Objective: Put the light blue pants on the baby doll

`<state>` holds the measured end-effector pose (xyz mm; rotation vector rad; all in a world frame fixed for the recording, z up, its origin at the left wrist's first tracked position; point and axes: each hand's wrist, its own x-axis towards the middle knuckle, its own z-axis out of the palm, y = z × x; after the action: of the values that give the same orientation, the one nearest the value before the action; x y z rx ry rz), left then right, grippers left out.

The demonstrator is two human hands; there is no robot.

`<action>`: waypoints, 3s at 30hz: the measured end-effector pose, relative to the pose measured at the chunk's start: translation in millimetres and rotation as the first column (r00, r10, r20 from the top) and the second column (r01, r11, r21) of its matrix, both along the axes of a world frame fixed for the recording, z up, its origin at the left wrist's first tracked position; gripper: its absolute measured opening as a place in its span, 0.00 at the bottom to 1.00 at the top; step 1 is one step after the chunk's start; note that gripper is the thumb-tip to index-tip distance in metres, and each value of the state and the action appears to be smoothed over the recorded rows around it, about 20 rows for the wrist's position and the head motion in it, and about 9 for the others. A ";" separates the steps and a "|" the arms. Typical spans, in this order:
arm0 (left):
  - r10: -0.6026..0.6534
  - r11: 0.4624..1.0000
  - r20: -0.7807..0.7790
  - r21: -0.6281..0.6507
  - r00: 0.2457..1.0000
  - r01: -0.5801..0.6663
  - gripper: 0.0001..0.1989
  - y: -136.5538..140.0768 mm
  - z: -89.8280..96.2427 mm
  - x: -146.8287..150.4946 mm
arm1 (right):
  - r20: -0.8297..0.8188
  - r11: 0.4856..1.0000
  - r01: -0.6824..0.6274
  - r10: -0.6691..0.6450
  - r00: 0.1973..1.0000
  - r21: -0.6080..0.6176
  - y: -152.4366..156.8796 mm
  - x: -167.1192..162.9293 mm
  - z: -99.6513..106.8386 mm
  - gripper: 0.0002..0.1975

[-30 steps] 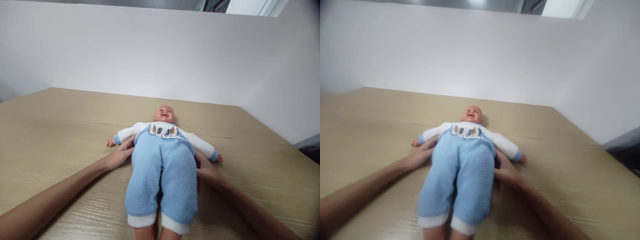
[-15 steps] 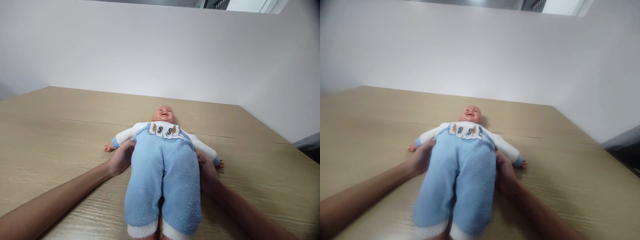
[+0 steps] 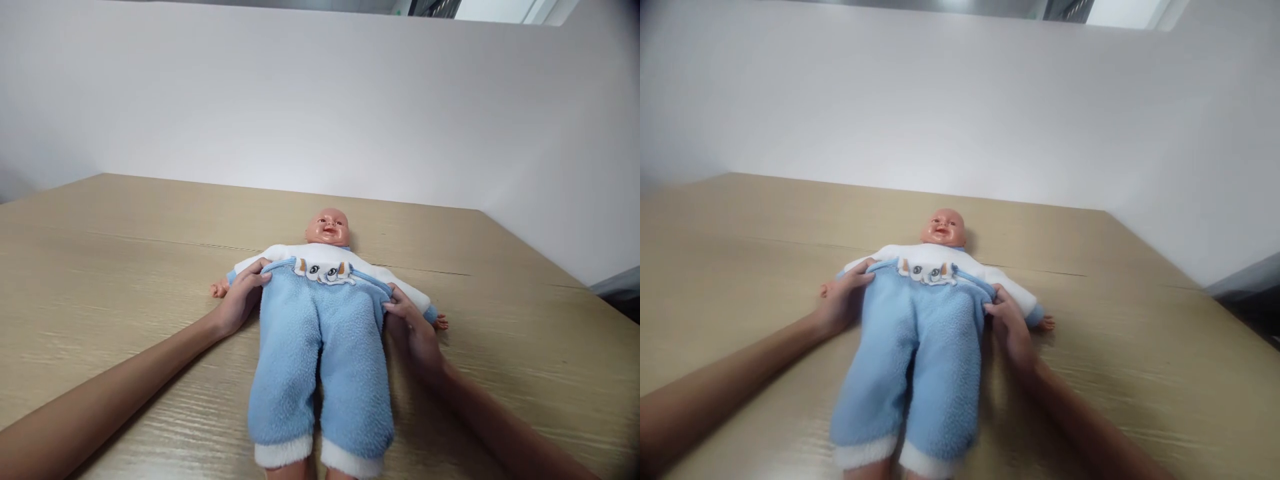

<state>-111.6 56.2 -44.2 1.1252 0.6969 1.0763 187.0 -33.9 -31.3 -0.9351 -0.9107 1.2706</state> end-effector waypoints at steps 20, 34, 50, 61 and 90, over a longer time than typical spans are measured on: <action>0.355 0.881 -0.192 0.397 0.915 -0.258 0.12 -2.5 7.1 9.0 | 0.712 0.994 -0.099 0.095 0.696 -0.035 94.9 1.4 96.3 0.17; 0.428 0.797 -0.201 0.544 0.881 -0.263 0.10 -6.0 6.9 5.4 | 0.975 0.611 -0.776 -0.025 -0.219 -0.159 176.7 -127.2 98.7 0.15; 0.393 0.787 -0.196 0.577 0.899 -0.218 0.06 -5.3 0.2 3.0 | 0.973 0.821 -0.523 -0.179 0.144 0.228 163.8 -97.5 89.3 0.11; 0.466 0.510 -0.049 0.831 0.884 -0.223 0.10 -15.8 -9.9 5.5 | 0.937 0.766 -0.594 -0.027 0.349 0.244 157.8 -79.7 74.5 0.17; 0.003 0.993 -0.047 -0.115 0.999 -0.008 0.24 65.9 4.0 11.4 | 0.431 0.858 -0.501 0.498 0.752 -0.118 129.7 -41.2 43.7 0.28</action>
<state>-100.1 122.1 -40.1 1.0525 0.7897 1.0044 145.8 95.8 12.4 -1.0403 -1.6159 1.5252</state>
